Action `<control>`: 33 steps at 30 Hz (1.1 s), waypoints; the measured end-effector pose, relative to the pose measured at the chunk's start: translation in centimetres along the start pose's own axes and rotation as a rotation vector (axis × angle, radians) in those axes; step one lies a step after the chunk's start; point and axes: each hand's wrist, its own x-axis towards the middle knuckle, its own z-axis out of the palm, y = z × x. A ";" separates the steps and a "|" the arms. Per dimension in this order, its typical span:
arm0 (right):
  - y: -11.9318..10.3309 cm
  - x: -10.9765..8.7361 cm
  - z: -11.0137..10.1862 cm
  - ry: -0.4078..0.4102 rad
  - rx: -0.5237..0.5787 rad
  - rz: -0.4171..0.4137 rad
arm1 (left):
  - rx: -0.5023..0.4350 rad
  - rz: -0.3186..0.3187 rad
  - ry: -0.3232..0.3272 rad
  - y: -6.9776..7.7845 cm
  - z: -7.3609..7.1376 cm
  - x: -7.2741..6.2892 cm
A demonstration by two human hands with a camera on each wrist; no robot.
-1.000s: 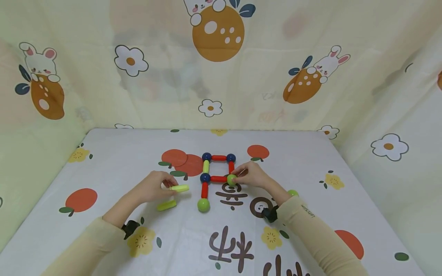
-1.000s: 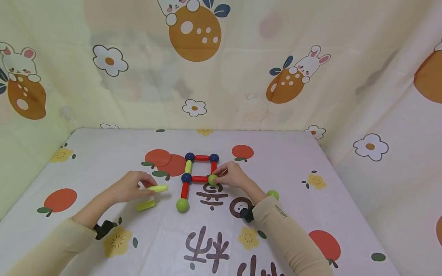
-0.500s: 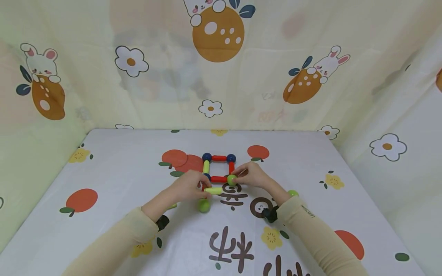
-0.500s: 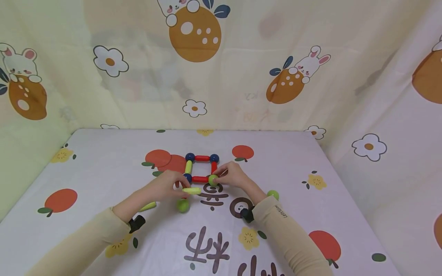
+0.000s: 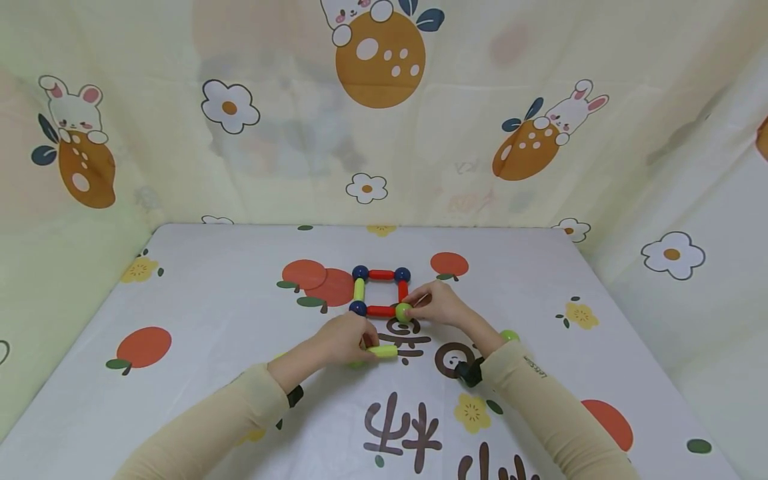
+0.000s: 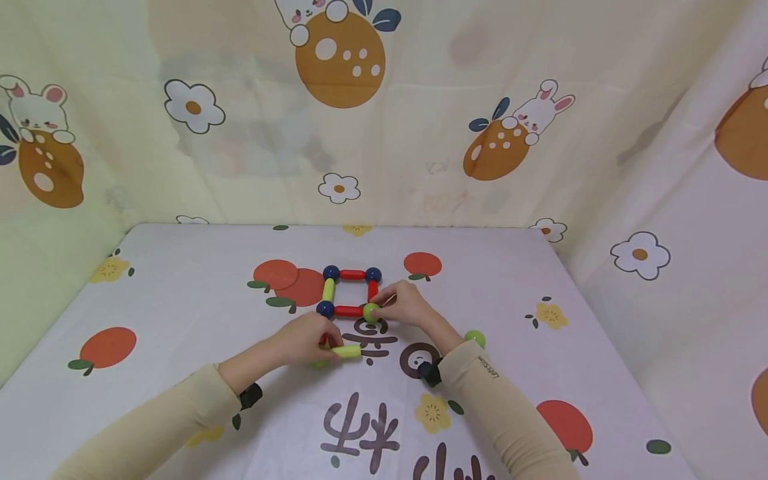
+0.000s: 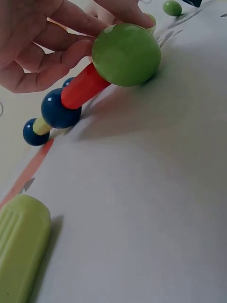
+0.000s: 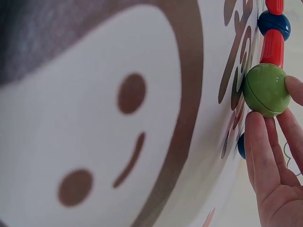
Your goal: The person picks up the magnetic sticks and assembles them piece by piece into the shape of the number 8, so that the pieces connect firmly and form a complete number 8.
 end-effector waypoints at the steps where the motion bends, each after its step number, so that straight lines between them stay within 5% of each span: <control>1: 0.0 0.0 0.0 0.000 0.001 0.000 | 0.005 -0.002 -0.002 0.0 0.1 0.0; 10: 0.0 0.2 0.0 -0.002 0.000 0.013 | 0.048 0.010 -0.026 0.1 0.2 0.1; 20: 0.1 0.3 0.1 0.003 -0.013 0.003 | -0.020 0.066 -0.066 -0.5 -0.4 -0.7; 33: -0.2 -0.1 -0.1 -0.008 -0.042 -0.012 | -0.042 0.141 -0.018 -1.6 -0.3 -1.2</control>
